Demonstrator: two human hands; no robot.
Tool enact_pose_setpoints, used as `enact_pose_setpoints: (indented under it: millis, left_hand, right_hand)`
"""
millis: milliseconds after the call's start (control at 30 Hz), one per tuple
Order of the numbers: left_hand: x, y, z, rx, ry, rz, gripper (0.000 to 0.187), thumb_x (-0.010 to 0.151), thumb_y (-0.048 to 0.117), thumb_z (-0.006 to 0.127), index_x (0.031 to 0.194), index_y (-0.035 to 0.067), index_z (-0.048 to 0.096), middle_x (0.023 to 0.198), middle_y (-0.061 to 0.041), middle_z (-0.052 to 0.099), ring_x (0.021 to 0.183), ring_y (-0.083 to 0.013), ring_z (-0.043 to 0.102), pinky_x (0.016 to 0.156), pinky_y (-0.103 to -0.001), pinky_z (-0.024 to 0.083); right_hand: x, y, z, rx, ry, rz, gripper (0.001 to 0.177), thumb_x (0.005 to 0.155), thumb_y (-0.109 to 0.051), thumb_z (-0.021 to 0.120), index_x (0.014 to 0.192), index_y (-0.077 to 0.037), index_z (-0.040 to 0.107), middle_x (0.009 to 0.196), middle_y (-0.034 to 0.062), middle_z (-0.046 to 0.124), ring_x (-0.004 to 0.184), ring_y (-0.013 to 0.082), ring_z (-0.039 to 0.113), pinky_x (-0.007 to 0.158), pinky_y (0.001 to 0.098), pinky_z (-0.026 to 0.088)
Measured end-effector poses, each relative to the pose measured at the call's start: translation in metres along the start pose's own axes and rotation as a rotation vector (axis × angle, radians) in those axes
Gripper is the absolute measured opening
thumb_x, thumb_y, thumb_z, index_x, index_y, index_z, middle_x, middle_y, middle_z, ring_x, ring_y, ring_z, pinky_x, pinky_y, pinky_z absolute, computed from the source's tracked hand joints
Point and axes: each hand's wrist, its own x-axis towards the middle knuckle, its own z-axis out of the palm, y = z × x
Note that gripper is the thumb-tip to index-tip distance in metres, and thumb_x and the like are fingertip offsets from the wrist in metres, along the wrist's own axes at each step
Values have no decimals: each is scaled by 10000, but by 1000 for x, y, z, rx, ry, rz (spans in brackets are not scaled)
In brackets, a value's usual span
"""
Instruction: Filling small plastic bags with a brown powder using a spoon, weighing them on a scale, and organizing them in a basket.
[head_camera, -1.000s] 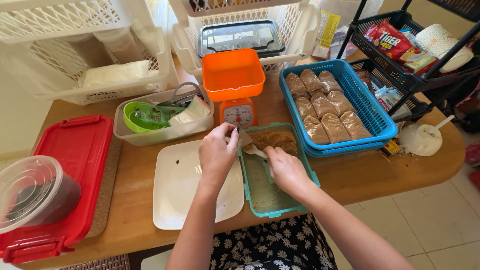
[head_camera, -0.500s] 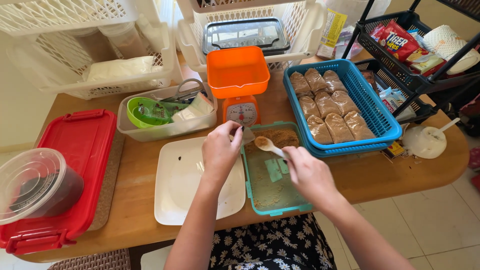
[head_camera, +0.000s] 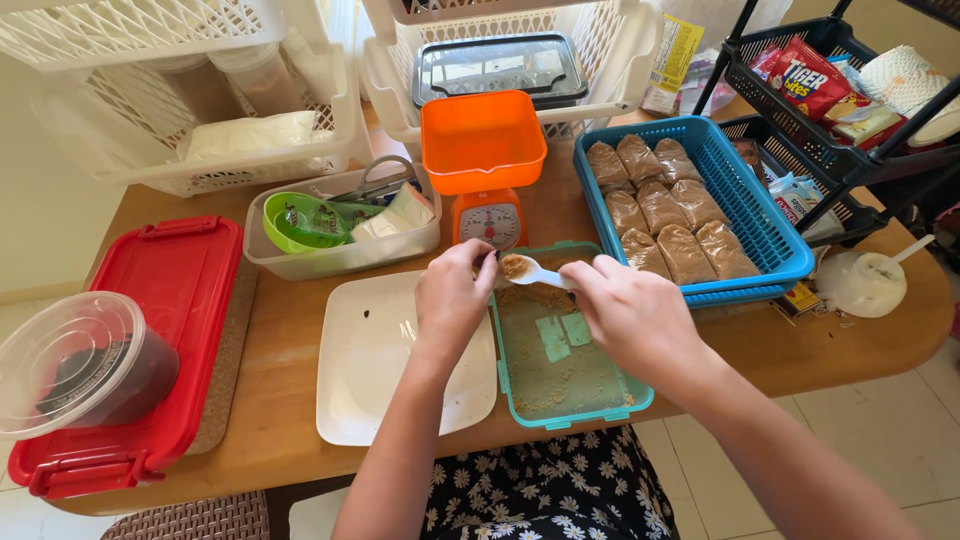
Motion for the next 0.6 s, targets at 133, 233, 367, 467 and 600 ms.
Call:
enact_pose_setpoints:
  millis: [133,233,367,467,600]
  left_hand:
    - [-1,1,1,-8,11,20,221,1085,377,619,1187,289,794,1028,7,827,1028,-276,811,911,-473,648]
    - [0,2,-1,-6,9,33,213,1082,383,617,1182,298,785,1027,5,822,1029,-284,809,907,-483,651]
    - [2,3,-4,-8,29,34,212,1084,379,618,1178,286,783,1023,-4,822,1006,-282,813,896,-486,656]
    - [3,1,-7,-9,46,30,213,1079,385,617,1179,291,780,1031,-18,818,1022,-299,810,901,-500,655]
    - [4,-5,-10,-10,62,-1,212,1070,430,616,1169,328,774,1033,0,810,1052,-296,802,915,-502,654]
  right_hand:
    - [22,3,11,-93,57,-88,15,1066,-275,644,1067,-271,657,806,-15,573,707,281,742,644,421,592]
    - [42,7,21,-148,99,-194,57,1029,-222,678,984,-248,702,791,-1,606,685,285,731,652,432,553]
    - [68,-4,11,-290,232,-359,83,856,-203,771,834,-283,774,759,-6,647,719,248,685,849,495,474]
    - [81,-12,8,-343,320,-436,83,786,-182,818,798,-263,809,751,13,636,749,238,627,983,559,421]
    - [83,-17,4,-337,342,-456,96,791,-146,825,833,-232,833,776,32,628,783,233,587,1039,592,350]
